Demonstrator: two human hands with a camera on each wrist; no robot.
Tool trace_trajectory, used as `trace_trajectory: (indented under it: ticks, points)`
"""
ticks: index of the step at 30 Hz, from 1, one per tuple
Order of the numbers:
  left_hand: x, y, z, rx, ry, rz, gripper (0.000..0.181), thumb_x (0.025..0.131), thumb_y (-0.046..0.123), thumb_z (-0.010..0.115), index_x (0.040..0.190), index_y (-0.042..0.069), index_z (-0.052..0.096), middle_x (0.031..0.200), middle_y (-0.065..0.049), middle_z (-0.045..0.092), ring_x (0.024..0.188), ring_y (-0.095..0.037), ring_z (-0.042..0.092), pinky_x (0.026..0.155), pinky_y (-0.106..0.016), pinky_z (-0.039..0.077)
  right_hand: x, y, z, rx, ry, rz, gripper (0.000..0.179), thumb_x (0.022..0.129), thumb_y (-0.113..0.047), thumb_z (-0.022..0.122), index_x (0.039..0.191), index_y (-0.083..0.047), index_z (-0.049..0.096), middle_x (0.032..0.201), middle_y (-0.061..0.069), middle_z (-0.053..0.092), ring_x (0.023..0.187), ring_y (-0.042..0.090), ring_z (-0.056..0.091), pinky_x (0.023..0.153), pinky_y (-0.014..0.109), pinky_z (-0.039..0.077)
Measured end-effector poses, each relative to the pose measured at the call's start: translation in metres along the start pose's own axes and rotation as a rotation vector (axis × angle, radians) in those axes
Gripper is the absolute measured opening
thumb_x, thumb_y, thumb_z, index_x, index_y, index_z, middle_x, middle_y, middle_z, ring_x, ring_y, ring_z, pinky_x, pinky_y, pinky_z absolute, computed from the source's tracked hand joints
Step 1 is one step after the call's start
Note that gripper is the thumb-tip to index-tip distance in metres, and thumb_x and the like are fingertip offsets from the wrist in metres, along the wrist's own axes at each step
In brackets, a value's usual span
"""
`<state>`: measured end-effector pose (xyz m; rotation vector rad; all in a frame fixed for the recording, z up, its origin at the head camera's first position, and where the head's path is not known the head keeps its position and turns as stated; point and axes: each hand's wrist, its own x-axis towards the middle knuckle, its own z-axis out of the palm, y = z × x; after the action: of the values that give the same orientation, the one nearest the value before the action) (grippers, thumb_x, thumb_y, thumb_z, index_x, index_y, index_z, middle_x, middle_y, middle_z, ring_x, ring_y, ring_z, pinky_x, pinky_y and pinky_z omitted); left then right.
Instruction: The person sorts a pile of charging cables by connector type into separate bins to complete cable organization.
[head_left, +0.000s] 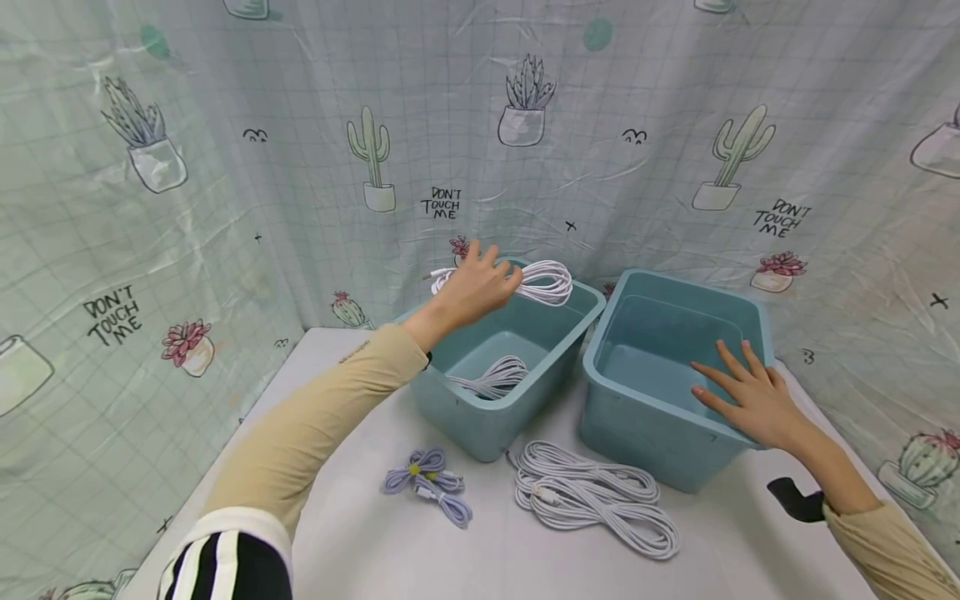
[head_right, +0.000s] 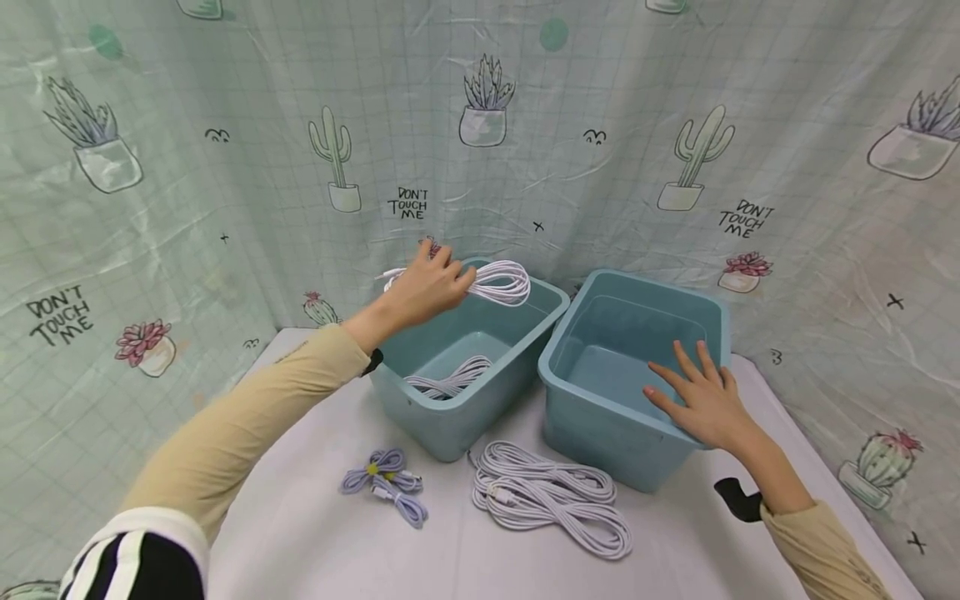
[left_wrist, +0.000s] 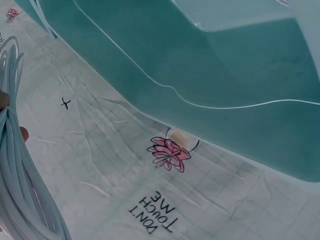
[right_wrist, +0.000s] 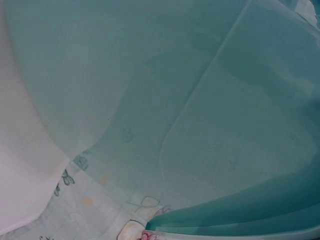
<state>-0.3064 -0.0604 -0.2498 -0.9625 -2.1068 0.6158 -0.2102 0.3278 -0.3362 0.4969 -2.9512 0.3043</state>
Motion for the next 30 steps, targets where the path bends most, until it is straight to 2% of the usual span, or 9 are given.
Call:
trace_trajectory:
  ticks: [6,12,20,30]
  points:
    - [0.006,0.002,0.008,-0.032,-0.031,-0.004,0.027,0.087,0.026,0.051,0.109,0.012,0.059,0.097,-0.006,0.066,0.096,-0.03,0.054,0.085,-0.049,0.04,-0.001,0.0,0.001,0.003,-0.001,0.0,0.057,0.091,-0.042,0.039,0.134,-0.005,0.037,0.147,0.024,0.002,0.132,0.043,-0.017,0.088,0.07,0.009]
    - [0.008,0.003,0.012,-0.023,-0.054,-0.008,0.026,0.087,0.026,0.051,0.107,0.013,0.06,0.093,-0.005,0.066,0.095,-0.029,0.054,0.084,-0.047,0.04,-0.001,0.0,0.001,0.002,0.007,0.001,0.057,0.091,-0.042,0.039,0.135,-0.006,0.037,0.147,0.024,0.003,0.132,0.043,-0.017,0.088,0.07,0.009]
    - [0.012,0.004,0.016,-0.023,-0.135,-0.019,0.026,0.089,0.024,0.048,0.109,0.011,0.06,0.095,-0.005,0.067,0.098,-0.029,0.054,0.088,-0.048,0.039,-0.001,-0.001,0.001,0.005,0.004,0.001,0.057,0.091,-0.043,0.039,0.134,-0.005,0.038,0.147,0.024,0.002,0.132,0.042,-0.018,0.089,0.07,0.009]
    - [0.019,0.009,0.021,-0.078,-0.216,-0.031,0.028,0.09,0.021,0.046,0.111,0.009,0.06,0.1,-0.006,0.067,0.105,-0.031,0.054,0.093,-0.052,0.035,-0.002,0.0,0.001,0.008,0.005,-0.001,0.057,0.091,-0.042,0.039,0.136,-0.007,0.036,0.147,0.023,0.001,0.132,0.042,-0.018,0.088,0.07,0.009]
